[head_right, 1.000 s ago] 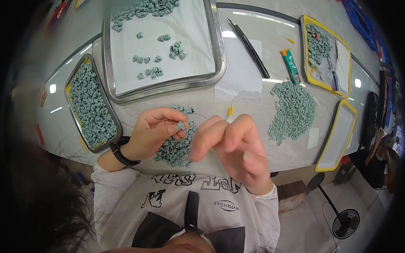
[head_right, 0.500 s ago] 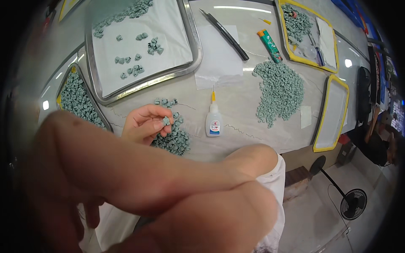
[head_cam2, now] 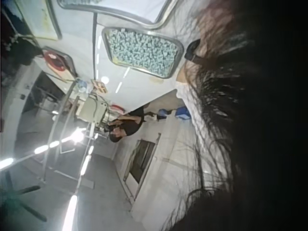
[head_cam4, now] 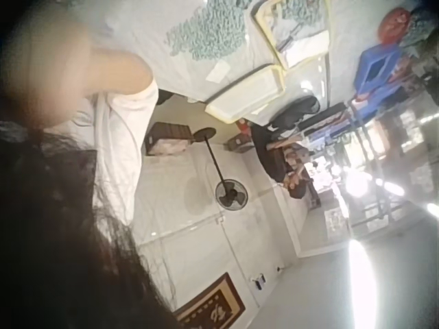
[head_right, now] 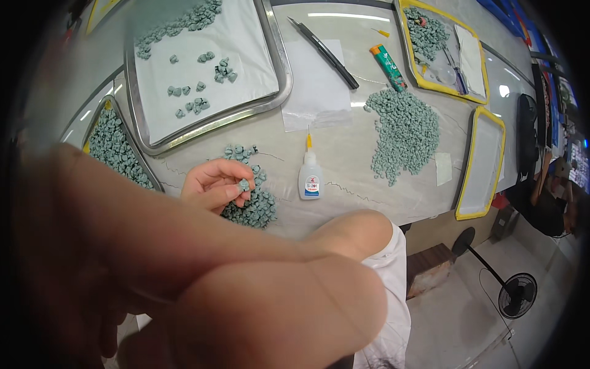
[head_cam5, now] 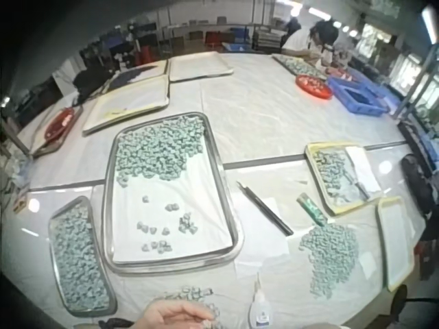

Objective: The person assembles small parts by applying glue to them with a glue bottle and pressing the components together by hand.

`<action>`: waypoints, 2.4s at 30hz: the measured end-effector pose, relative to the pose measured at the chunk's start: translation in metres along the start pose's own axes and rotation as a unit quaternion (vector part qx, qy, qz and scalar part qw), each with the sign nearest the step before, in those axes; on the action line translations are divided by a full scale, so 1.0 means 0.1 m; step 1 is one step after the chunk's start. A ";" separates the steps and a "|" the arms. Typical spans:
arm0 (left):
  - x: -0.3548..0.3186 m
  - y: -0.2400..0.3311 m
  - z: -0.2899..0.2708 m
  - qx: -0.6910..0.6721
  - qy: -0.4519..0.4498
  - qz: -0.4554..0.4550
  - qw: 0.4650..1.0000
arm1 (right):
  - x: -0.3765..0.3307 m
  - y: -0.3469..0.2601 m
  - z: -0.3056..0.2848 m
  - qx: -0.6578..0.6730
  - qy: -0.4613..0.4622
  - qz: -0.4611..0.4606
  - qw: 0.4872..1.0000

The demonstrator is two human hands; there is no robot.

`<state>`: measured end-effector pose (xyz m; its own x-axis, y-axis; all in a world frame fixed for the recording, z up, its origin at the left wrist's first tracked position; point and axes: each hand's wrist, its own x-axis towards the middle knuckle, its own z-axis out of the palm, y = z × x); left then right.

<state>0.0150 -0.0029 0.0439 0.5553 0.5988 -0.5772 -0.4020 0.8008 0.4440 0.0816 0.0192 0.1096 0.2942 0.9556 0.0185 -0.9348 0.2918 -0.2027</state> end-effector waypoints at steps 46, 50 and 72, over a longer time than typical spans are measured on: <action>0.12 -0.17 -0.42 0.175 -0.093 0.164 0.966 | -0.02 -1.12 -1.24 -0.694 -0.319 0.020 0.646; 0.11 -0.18 -0.47 0.191 -0.124 0.199 0.953 | -0.02 -1.01 -1.26 -0.669 -0.343 0.046 0.658; 0.17 -0.25 -0.49 0.398 -0.063 0.302 0.864 | -0.02 -1.09 -1.32 -0.699 -0.336 0.103 0.623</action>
<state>-0.0015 -0.0116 -0.0107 0.5140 0.8576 -0.0179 -0.0459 0.0483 0.9978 0.2092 -0.0206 0.0025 -0.3917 0.9060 0.1605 0.2858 0.2856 -0.9148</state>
